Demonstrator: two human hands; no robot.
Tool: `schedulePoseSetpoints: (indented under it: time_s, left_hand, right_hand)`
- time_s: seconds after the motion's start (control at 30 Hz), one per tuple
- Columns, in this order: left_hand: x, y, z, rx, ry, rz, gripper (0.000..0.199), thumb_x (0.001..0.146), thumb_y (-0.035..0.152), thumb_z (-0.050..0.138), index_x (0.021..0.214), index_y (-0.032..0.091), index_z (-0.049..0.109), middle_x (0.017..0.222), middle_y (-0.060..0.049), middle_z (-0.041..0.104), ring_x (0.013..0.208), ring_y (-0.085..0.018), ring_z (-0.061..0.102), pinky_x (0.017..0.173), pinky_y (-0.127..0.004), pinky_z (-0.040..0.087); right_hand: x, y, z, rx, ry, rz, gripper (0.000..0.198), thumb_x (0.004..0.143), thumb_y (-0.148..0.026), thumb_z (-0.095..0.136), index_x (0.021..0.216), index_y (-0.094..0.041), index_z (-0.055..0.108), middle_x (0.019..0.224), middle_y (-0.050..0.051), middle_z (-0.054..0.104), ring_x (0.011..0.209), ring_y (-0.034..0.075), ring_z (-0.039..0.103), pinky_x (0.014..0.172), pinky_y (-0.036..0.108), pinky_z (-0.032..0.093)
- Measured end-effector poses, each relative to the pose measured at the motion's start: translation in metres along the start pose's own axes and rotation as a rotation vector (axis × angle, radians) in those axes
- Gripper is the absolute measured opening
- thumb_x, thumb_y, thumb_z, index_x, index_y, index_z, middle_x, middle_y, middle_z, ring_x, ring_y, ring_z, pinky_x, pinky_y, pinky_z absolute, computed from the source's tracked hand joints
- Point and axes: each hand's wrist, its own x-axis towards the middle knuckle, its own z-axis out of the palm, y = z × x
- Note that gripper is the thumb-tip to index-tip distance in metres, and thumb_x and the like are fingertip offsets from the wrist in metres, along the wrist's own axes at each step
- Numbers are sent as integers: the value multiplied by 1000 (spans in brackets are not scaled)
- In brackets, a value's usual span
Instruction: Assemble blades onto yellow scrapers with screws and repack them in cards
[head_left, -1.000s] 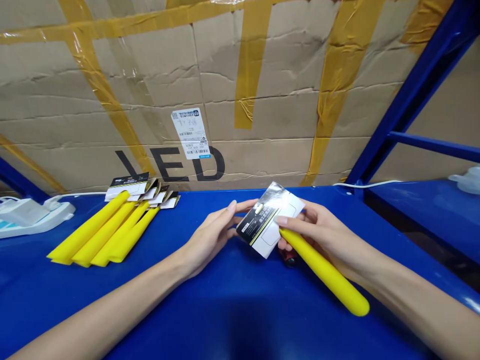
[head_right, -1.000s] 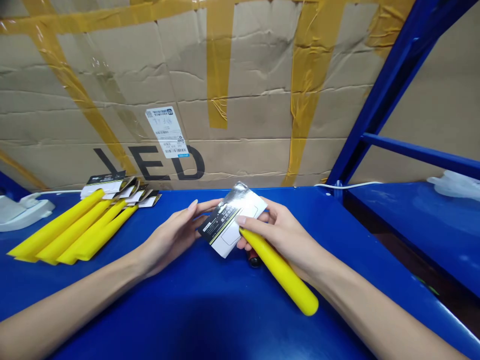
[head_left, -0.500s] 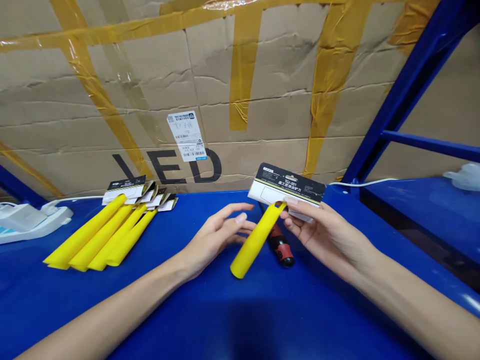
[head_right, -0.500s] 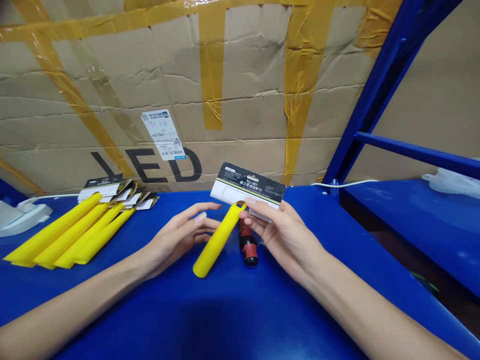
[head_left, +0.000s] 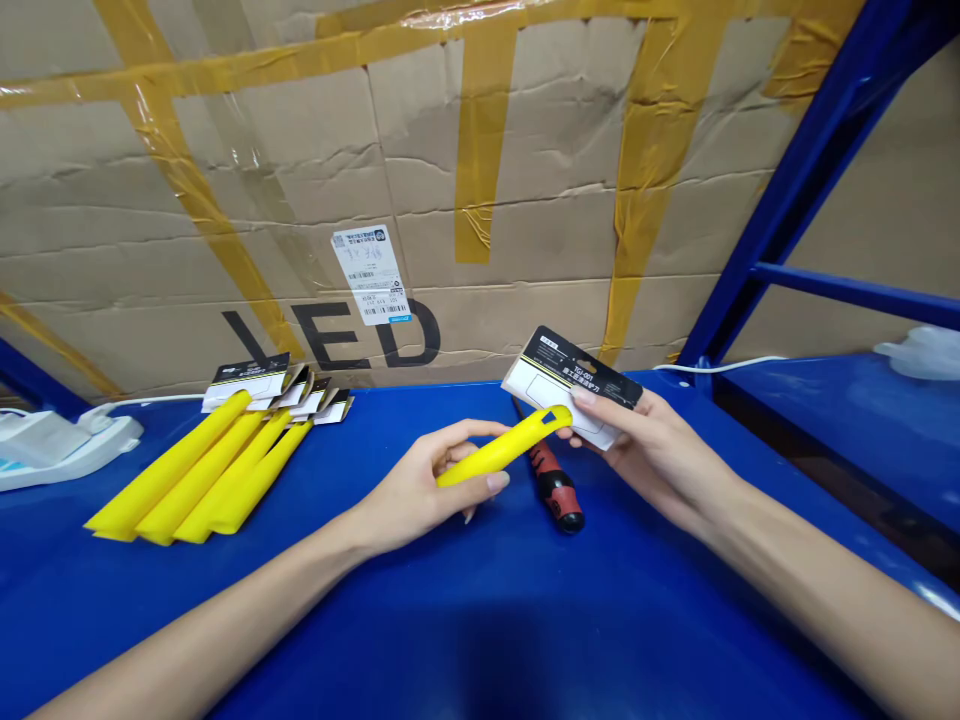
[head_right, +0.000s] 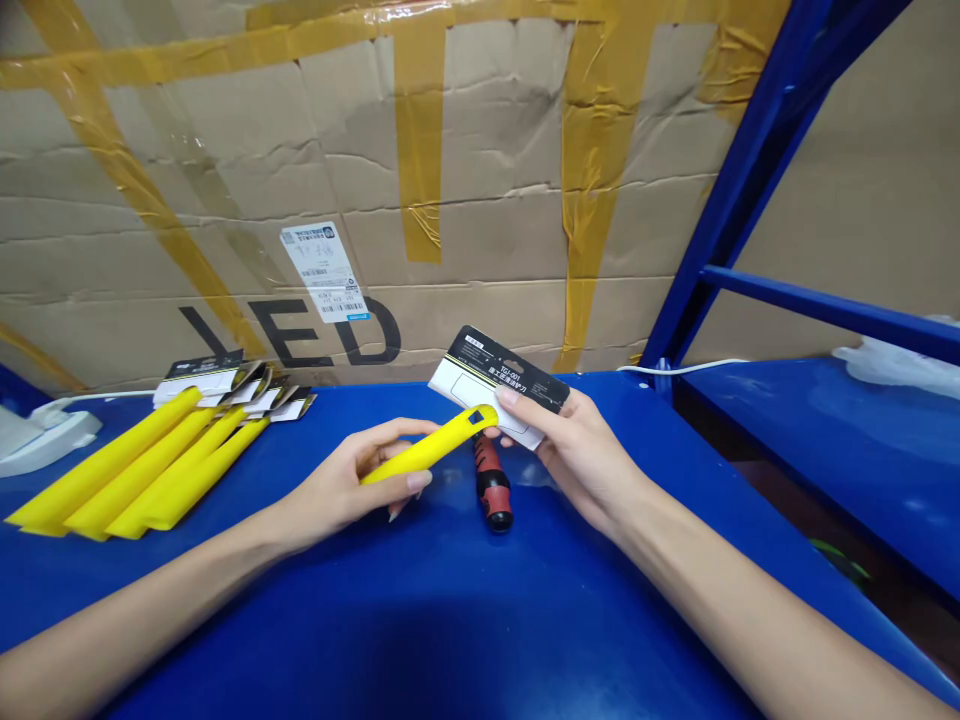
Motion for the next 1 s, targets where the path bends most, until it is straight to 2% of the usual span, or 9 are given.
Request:
schedulePoseSetpoints:
  time_s: [0.1,0.23,0.43,0.57,0.67,0.83,1.0]
  left_hand:
    - [-1,1,-3,21,14,-10,55,88,45,73,134,21,56,74,4,58,61,-10,50,57,-23,40]
    - [-3,2,-7,39,25,-28,56,87,46,75,132,19,58,72,3,60,60,-10,49,56,-23,39]
    - [-2,1,-9,84,-4,-24,52,87,46,74,130,18,61,73,2,61,60,-10,48,56,-23,38]
    - [-3,1,-7,125,-40,-31,48,88,45,73,128,20,64,73,3,61,60,-10,47,56,-22,36]
    - [-4,3,-7,154,-59,-40,49,89,45,72,130,21,64,73,3,61,60,-10,47,56,-23,36]
    - [-4,8,-8,169,-36,-26,45,91,44,70,131,21,65,77,1,62,66,-11,50,60,-23,38]
    - [-7,9,-12,213,0,-25,49,92,47,67,135,23,64,90,-3,69,70,-14,56,63,-24,44]
  right_hand:
    - [3,0,-6,-55,-12,-32,26,77,-38,87,96,-21,80,99,6,79,86,19,71,81,30,56]
    - [7,-2,-16,-155,-19,-41,26,75,-39,87,95,-23,81,91,3,78,79,18,69,69,28,52]
    - [9,-9,-28,-316,-165,-92,34,76,-38,86,106,-24,79,99,3,77,88,19,69,73,28,53]
    - [6,-15,-28,-495,-219,-102,42,74,-39,87,110,-23,77,90,2,76,76,19,67,61,26,50]
    - [5,-16,-26,-569,-218,-90,36,73,-43,86,101,-20,80,85,3,77,69,18,66,57,27,48]
    - [6,-13,-24,-464,-112,-70,28,71,-43,88,87,-21,82,84,4,78,70,19,69,59,29,51]
    - [5,-9,-18,-320,-75,-25,29,69,-43,90,87,-22,81,79,3,78,67,20,71,58,30,54]
